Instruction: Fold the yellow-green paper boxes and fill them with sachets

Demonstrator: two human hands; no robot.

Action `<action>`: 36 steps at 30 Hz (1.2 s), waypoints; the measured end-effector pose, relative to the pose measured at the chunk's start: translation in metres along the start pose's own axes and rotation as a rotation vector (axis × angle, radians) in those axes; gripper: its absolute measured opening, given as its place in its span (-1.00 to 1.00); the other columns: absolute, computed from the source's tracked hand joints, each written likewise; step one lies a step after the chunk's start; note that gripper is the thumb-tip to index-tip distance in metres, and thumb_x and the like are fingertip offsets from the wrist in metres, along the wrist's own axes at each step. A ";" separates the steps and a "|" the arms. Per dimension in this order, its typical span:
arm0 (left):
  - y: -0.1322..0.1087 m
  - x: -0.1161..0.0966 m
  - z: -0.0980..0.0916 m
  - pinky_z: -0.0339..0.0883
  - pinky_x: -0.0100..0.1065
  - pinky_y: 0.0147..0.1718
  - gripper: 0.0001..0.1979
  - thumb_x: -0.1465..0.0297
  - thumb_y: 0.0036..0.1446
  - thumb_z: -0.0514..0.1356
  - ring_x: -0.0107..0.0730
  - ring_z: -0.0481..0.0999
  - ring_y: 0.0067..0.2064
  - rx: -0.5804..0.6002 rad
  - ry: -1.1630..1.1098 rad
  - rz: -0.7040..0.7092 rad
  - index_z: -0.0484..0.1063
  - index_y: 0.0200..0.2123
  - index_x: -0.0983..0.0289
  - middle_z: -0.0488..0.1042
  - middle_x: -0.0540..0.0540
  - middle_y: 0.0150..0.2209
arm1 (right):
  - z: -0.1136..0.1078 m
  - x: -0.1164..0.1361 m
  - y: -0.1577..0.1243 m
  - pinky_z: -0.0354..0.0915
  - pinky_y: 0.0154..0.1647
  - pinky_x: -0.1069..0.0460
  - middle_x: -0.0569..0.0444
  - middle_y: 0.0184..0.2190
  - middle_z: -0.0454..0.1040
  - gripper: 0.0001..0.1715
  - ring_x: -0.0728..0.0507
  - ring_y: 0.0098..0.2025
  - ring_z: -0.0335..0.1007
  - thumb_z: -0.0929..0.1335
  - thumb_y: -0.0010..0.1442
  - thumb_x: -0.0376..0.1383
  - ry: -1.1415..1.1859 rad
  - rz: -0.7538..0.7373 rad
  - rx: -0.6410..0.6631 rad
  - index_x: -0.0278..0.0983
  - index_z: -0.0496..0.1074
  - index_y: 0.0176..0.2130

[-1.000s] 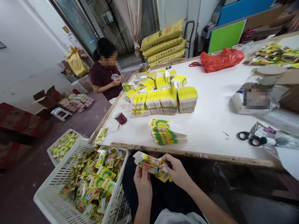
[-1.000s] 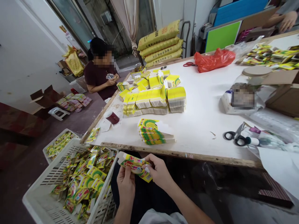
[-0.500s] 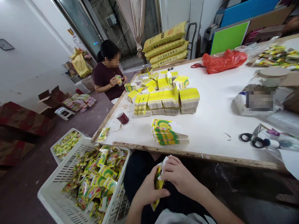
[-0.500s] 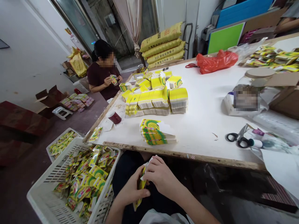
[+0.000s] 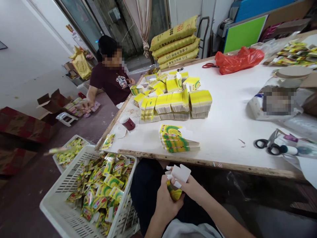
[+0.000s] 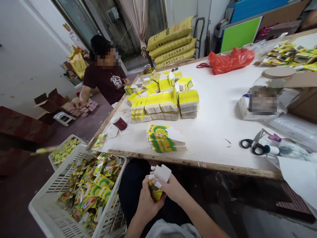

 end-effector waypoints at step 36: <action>0.014 0.004 -0.035 0.45 -0.24 -0.17 -0.48 0.37 -0.18 0.45 -0.19 0.57 -0.20 -0.068 -0.122 -0.090 0.50 -0.06 0.23 0.59 0.13 -0.17 | -0.020 0.035 -0.008 0.24 0.23 -0.16 -0.14 0.20 0.34 -0.36 -0.24 0.24 0.28 0.37 0.08 -0.43 -0.745 -0.346 0.120 -0.23 0.27 0.16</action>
Point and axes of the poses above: each hand's wrist, its own y-axis towards the middle knuckle, its own z-axis out of the palm, x = y × z, the point moved 2 cm from there along y, towards the middle knuckle
